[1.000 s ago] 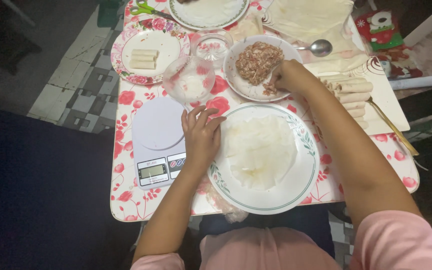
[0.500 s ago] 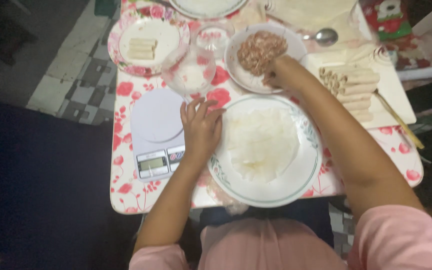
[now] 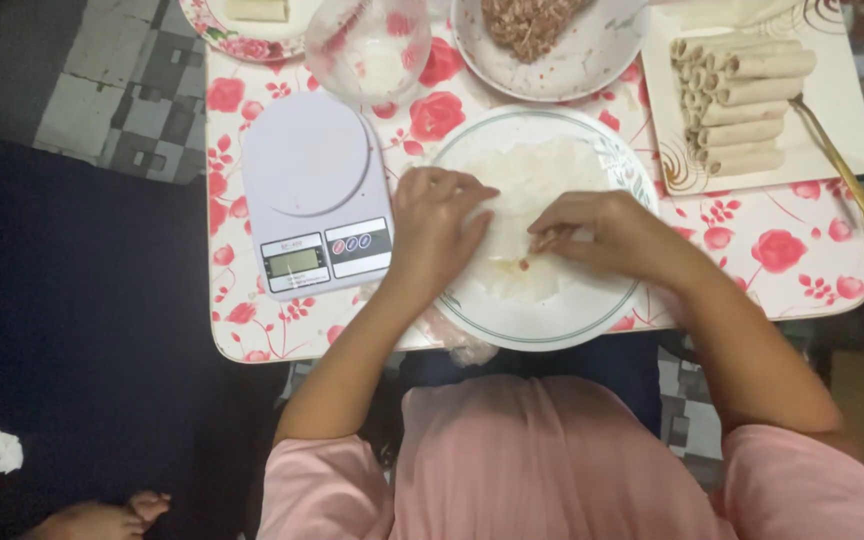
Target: Rolling spring rolls by placing meat filling on wrappers and folding them into cylinders
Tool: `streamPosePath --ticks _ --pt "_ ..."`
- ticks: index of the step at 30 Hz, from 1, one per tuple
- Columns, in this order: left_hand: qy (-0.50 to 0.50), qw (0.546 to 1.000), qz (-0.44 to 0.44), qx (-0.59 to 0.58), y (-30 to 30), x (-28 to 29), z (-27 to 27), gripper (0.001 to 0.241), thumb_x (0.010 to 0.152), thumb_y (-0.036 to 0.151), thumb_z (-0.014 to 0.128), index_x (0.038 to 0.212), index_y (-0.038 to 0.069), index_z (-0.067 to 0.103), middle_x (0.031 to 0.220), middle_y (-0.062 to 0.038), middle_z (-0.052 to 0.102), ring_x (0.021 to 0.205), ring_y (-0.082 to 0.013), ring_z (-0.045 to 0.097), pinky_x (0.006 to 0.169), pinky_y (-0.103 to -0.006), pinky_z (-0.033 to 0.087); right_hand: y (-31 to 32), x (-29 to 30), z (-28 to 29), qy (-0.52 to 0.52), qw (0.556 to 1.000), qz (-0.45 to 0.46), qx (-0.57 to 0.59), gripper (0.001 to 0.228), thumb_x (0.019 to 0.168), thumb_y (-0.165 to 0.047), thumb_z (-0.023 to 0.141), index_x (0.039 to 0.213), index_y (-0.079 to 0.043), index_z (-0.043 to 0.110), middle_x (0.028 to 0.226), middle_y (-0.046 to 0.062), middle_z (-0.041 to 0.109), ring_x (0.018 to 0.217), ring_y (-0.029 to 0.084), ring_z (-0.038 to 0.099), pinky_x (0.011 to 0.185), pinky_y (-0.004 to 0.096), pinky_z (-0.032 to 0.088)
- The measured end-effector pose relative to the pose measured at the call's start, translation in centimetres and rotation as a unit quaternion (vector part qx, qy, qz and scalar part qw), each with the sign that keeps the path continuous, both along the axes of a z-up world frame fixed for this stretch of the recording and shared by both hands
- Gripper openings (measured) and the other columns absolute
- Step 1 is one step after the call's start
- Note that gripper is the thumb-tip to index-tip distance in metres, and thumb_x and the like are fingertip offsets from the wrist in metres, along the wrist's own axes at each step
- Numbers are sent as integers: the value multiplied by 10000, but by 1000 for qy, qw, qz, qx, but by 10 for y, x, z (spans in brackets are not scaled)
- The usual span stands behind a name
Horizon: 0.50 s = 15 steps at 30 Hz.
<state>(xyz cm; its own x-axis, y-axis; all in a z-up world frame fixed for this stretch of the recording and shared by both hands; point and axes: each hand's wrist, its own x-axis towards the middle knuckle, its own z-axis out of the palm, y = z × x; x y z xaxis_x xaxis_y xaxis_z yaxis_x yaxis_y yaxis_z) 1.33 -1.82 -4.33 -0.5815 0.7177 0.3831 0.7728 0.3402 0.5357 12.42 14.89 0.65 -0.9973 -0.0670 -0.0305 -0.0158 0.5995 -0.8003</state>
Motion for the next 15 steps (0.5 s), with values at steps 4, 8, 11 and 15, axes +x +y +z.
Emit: streamPosePath --ticks 4,8,11,15 --pt "-7 998 -27 -55 6 29 -10 211 699 180 634 909 188 628 809 4 571 879 -197 466 930 -501 234 -2 13 -27 39 998 -28 46 212 675 -16 633 875 -86 633 813 65 634 748 225 611 660 313 483" --pt "-37 995 -41 -79 11 44 -14 207 711 250 629 903 172 625 789 -9 572 846 -198 474 911 -502 245 6 17 -24 62 997 -51 10 267 637 -26 679 898 -61 635 870 90 636 762 223 605 666 289 488" --pt "-58 994 -43 -76 11 49 -5 168 768 276 581 890 171 628 772 -10 574 829 -187 480 896 -475 260 10 20 -35 91 994 -61 -5 209 687 -41 654 893 -75 644 892 75 629 756 196 595 647 276 477" --pt "-82 995 -38 -46 18 53 0 122 775 235 583 816 141 648 720 -37 591 770 -197 488 849 -424 280 6 19 -37 84 994 -64 5 136 704 -21 635 830 -69 653 795 88 626 688 214 594 644 315 482"
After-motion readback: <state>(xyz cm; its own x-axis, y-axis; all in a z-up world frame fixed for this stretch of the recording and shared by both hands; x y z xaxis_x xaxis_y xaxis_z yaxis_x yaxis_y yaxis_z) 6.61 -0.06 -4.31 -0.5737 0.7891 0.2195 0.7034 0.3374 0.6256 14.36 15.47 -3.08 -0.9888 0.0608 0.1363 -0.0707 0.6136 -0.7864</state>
